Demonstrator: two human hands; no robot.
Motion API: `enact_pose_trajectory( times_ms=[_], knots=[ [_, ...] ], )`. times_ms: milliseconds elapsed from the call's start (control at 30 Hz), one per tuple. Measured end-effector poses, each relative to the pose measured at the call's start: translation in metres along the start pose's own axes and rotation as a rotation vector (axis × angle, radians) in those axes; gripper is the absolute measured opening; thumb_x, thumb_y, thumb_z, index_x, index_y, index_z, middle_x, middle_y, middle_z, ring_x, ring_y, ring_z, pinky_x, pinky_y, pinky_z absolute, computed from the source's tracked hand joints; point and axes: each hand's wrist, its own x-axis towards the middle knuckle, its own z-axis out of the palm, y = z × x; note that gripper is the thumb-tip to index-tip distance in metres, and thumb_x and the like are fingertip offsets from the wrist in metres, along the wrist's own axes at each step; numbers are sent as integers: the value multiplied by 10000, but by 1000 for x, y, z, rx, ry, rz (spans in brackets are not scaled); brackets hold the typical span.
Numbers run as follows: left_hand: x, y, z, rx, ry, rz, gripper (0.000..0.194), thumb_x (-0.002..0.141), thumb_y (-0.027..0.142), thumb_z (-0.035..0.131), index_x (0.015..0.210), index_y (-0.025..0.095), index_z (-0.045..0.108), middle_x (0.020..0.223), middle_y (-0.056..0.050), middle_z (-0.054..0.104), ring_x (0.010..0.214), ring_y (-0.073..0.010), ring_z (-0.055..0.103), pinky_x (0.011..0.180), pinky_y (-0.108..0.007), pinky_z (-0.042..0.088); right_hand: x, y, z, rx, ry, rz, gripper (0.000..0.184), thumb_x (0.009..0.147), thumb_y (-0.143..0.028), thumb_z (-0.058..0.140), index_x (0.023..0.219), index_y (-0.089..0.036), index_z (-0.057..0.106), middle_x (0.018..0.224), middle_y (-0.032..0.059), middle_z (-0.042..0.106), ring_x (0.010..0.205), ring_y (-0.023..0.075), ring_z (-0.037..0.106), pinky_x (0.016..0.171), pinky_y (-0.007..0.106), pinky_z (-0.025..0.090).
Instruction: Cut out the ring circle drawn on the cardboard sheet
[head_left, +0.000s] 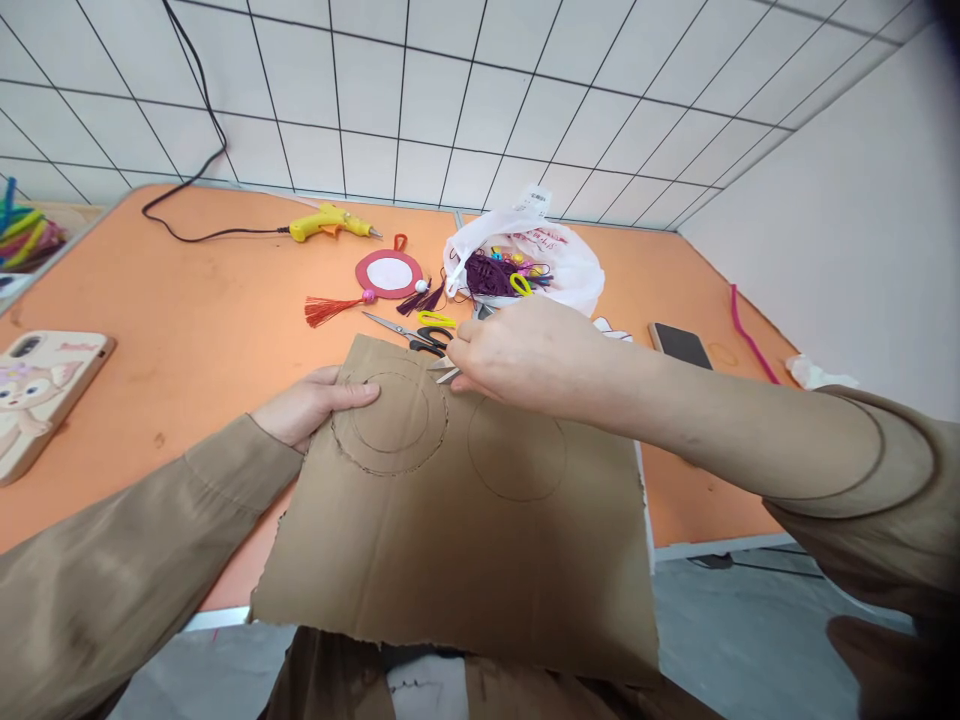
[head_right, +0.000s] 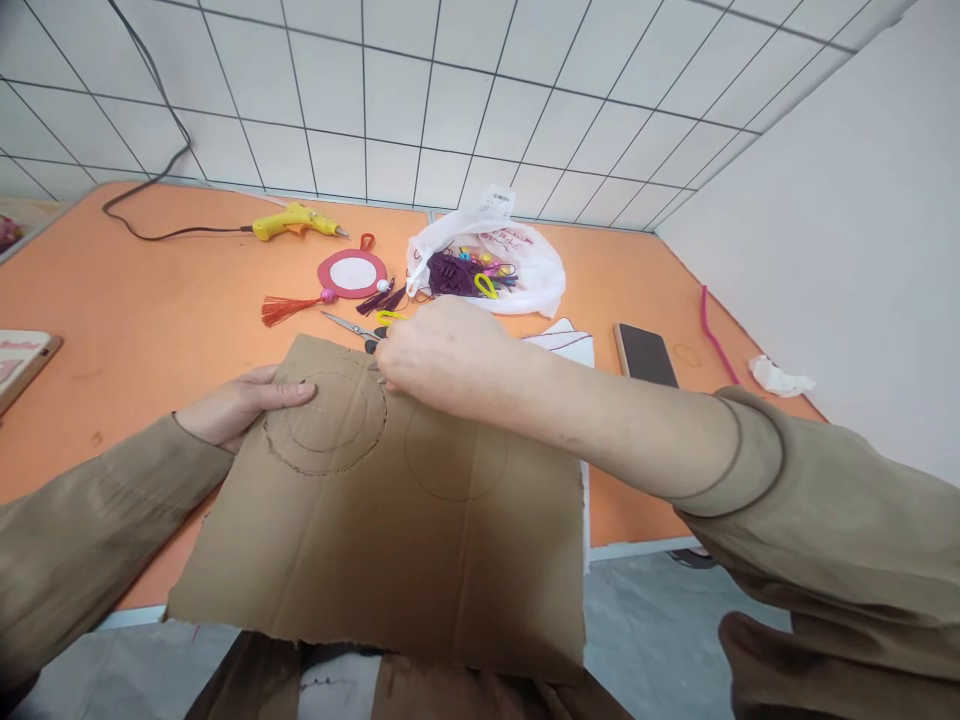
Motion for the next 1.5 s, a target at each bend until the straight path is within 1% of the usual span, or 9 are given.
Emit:
enact_pose_trajectory(
  times_ms=[167, 367, 500, 667, 767, 867, 1033, 1267, 1500],
  knots=[
    [0, -1, -2, -15, -14, 5, 301, 767, 167, 719, 1063, 111, 731, 983, -139, 768, 881, -274, 737, 790, -353, 600, 2, 2, 1, -4, 27, -46, 356, 996, -307, 381, 851, -131, 655, 639, 53, 585, 580, 156, 487, 573, 318, 278],
    [1, -3, -3, -7, -24, 7, 316, 763, 173, 727, 1073, 111, 735, 983, -149, 767, 882, -282, 736, 806, -362, 595, -1, 3, -4, -51, 24, -135, 414, 1014, -248, 312, 821, -100, 647, 604, 58, 564, 526, 138, 413, 508, 312, 230],
    [1, -3, -2, 0, -28, 3, 324, 760, 184, 734, 1078, 119, 738, 990, -146, 766, 888, -282, 734, 810, -361, 592, -3, 5, -4, -33, 35, -134, 415, 1017, -277, 315, 859, -84, 647, 680, 77, 604, 524, 128, 404, 500, 311, 221],
    [-1, -2, 0, 8, -42, 3, 297, 771, 189, 734, 1060, 122, 745, 998, -140, 767, 879, -271, 734, 775, -341, 596, 2, 7, 8, -12, 31, -81, 393, 996, -366, 391, 876, -103, 658, 678, 58, 596, 567, 139, 469, 551, 306, 280],
    [-1, -2, 1, 3, -44, 6, 274, 782, 178, 719, 1049, 124, 746, 987, -134, 769, 859, -260, 738, 761, -327, 598, 5, 7, 13, 19, 37, -72, 389, 989, -373, 400, 837, -132, 665, 648, 35, 582, 600, 146, 496, 591, 309, 317],
    [0, -2, 0, 7, -41, 9, 280, 769, 180, 730, 1041, 120, 745, 997, -142, 767, 856, -266, 739, 753, -329, 600, 5, 6, 12, 14, 33, -73, 392, 990, -359, 385, 826, -148, 672, 630, 28, 578, 600, 149, 494, 592, 315, 327],
    [1, -3, 0, 14, -40, 18, 285, 754, 196, 747, 1028, 119, 747, 982, -146, 768, 846, -272, 740, 734, -332, 601, 3, 5, 7, -42, 6, -93, 402, 993, -323, 372, 817, -134, 680, 652, 52, 591, 579, 148, 484, 577, 321, 317],
    [1, -5, -1, 36, -35, 32, 332, 732, 224, 770, 1048, 124, 750, 956, -140, 771, 854, -277, 734, 775, -353, 585, 7, 3, 8, -4, -27, -113, 391, 978, -252, 390, 733, -150, 678, 677, 64, 610, 682, 171, 529, 639, 337, 338],
    [1, -6, -2, 34, -48, 44, 306, 724, 226, 780, 1010, 120, 760, 962, -147, 769, 859, -282, 732, 777, -361, 584, 6, -1, -1, -6, -40, -117, 348, 890, -58, 388, 704, -159, 664, 633, 54, 589, 645, 164, 515, 599, 327, 322]
  ],
)
